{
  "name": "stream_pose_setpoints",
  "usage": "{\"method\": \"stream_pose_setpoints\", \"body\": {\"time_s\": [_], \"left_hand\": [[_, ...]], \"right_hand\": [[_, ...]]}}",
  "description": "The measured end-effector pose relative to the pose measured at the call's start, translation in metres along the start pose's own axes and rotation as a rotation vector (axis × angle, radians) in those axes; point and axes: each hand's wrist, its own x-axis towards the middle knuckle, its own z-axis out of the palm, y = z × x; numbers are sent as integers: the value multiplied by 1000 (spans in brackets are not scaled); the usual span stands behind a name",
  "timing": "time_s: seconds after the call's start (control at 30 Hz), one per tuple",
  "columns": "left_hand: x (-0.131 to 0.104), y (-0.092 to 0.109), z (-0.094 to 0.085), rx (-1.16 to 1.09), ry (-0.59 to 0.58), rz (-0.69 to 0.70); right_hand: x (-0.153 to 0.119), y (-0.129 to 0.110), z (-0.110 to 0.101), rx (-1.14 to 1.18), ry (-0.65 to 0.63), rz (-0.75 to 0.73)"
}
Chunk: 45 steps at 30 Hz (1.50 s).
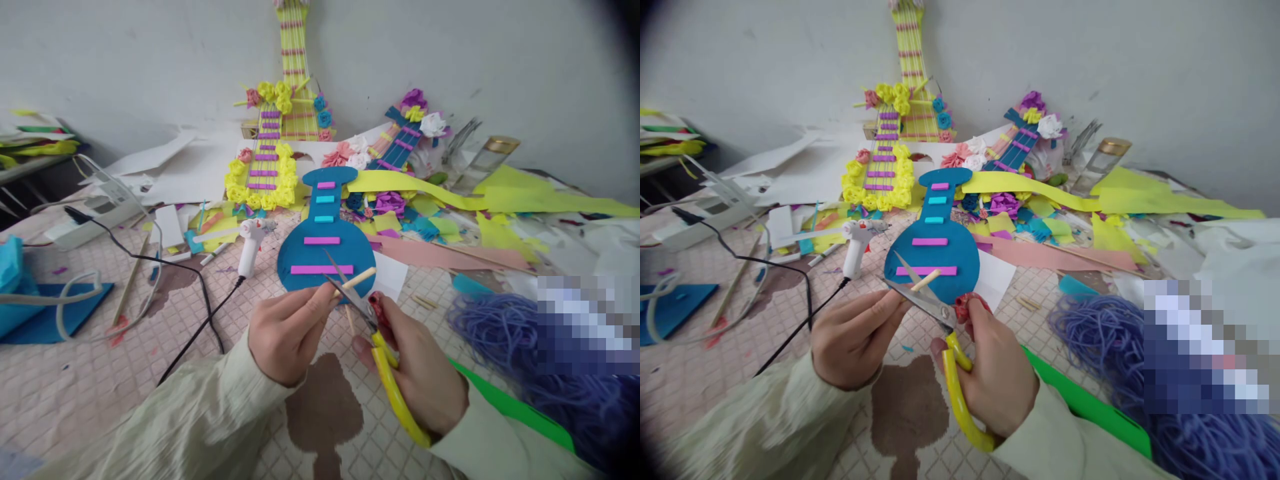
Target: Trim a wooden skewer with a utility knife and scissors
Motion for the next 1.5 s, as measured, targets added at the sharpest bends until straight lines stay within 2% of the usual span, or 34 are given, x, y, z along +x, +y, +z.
{"method": "stream_pose_setpoints", "body": {"time_s": [0.23,0.37,0.43,0.53,0.63,0.73,0.9,1.03,1.23,1.37,1.5], "left_hand": [[-2,0,-2,61,-16,23],[2,3,-3,-6,-37,-65],[7,4,-6,-143,-135,-190],[16,3,-13,-379,-352,-388],[22,1,-20,-529,-439,-460],[24,0,-23,-611,-401,-438],[23,1,-19,-563,-290,-329],[18,1,-14,-409,-162,-167],[11,-4,-11,-94,-120,-1],[13,-2,-11,-105,-123,-48],[19,0,-16,-343,-306,-279]], "right_hand": [[-1,-3,-1,54,-56,48],[-2,-4,-2,104,-70,66],[-2,-3,-2,101,-54,56],[-1,0,-1,87,-21,11],[-1,3,1,31,61,-62],[-2,5,1,-48,118,-90],[-4,4,2,-65,95,-77],[-4,3,4,-59,77,-44],[-7,0,10,-21,26,6],[-9,-6,10,-9,-36,90],[-7,-5,7,-11,-3,46]]}}
